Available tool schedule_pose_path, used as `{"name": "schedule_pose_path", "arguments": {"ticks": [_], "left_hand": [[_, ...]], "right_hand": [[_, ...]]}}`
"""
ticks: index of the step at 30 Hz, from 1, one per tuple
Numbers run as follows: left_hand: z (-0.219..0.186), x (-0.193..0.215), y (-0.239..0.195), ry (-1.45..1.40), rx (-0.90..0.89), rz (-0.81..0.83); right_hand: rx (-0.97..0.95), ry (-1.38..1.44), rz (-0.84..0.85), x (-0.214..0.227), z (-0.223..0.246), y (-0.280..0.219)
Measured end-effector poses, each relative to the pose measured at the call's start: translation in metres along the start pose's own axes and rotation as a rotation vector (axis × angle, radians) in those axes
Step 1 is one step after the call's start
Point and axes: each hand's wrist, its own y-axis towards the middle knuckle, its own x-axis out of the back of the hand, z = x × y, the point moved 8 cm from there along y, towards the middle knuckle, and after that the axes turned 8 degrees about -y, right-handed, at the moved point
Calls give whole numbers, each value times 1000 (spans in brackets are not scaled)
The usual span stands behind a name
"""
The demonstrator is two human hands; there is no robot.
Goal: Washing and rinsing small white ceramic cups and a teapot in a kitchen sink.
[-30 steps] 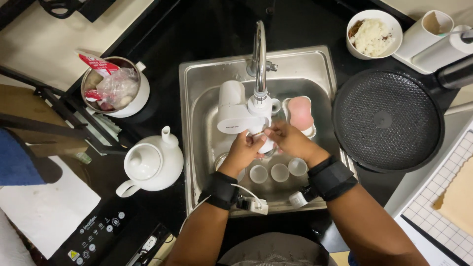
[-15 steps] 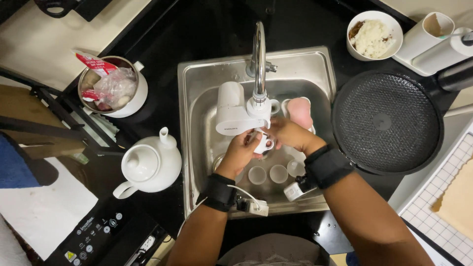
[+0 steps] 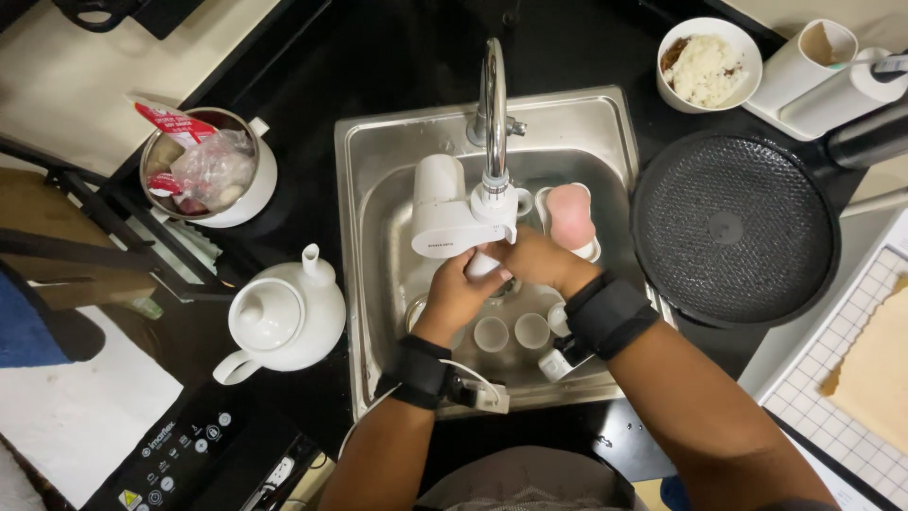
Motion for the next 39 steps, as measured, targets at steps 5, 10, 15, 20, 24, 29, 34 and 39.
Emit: {"name": "schedule_pose_path", "arguments": {"ticks": [5,10,15,20,24,29,34,39], "left_hand": [[25,-3,2,-53,-22,20],[21,3,-3,11,-83,-23],[14,13,0,3,-40,-80],[31,17,3,-142,-60,-64],[17,4,1,-252,-68,56],[20,3,2,-182,-40,-13],[38,5,7,-175,2,22],[30,13,5,-169,-13,-15]], "right_hand": [[221,-193,-154,-3,26,-9],[538,-667,-563,16,83,-43],[375,-156,-460,29,75,-47],[323,-31,-368,20,48,-39],[225,-80,-236,14,46,-38],[208,-17,-378,33,60,-50],[186,-250,-525,37,51,-47],[389,-143,-387,22,59,-50]]}}
